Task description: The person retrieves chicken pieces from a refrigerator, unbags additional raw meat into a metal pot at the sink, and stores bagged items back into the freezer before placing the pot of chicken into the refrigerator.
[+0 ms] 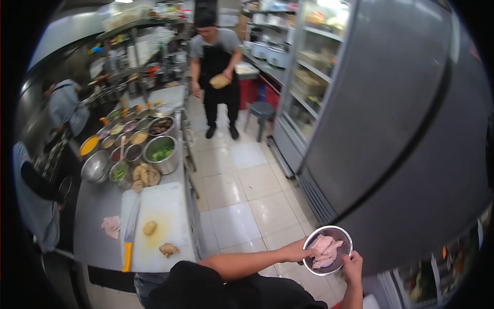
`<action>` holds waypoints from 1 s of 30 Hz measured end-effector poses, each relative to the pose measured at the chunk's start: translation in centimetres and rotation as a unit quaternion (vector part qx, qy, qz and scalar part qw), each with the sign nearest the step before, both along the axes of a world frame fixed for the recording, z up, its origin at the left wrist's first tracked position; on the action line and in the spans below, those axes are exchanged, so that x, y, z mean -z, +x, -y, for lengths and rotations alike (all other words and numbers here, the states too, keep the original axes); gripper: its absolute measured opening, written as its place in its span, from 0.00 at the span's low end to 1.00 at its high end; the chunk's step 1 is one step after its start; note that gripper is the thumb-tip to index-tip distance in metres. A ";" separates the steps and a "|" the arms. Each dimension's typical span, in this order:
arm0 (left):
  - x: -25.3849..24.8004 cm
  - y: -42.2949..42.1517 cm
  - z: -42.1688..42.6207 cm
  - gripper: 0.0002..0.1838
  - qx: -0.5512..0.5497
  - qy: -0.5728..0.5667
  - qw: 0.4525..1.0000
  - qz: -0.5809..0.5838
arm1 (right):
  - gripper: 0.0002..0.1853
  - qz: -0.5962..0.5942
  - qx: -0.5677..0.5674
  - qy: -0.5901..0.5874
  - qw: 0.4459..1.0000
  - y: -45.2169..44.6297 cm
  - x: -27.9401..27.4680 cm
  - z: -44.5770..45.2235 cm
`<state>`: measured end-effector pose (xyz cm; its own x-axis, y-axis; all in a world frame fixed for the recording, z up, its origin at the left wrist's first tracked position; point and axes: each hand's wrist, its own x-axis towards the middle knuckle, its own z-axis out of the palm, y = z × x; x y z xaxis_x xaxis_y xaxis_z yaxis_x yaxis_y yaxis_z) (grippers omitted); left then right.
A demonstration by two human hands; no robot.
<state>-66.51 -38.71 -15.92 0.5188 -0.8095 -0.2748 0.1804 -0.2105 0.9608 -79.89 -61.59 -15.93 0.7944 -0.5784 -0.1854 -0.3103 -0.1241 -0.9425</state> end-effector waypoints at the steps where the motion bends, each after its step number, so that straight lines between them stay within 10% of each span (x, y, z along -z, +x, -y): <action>1: 0.0 2.4 -5.3 0.36 -0.036 -0.017 0.999 -0.003 | 0.02 0.001 -0.028 -0.035 0.999 3.8 -0.7 -4.6; 5: 1.8 7.4 -8.3 0.30 -0.216 0.002 0.976 -0.032 | 0.07 0.032 -0.069 0.103 0.992 12.5 -4.8 -7.8; 9: 3.3 11.2 -11.5 0.27 -0.352 0.034 0.934 -0.060 | 0.15 0.027 -0.163 -0.235 0.958 17.4 3.4 2.5; 18: 12.0 17.4 -18.6 0.23 -0.661 0.059 0.745 -0.068 | 0.15 -0.102 -0.156 -0.155 0.970 30.5 12.9 18.4; 30: 14.8 20.4 -20.2 0.23 -0.849 -0.004 0.517 -0.105 | 0.25 0.054 -0.331 -0.335 0.880 64.6 7.8 -0.1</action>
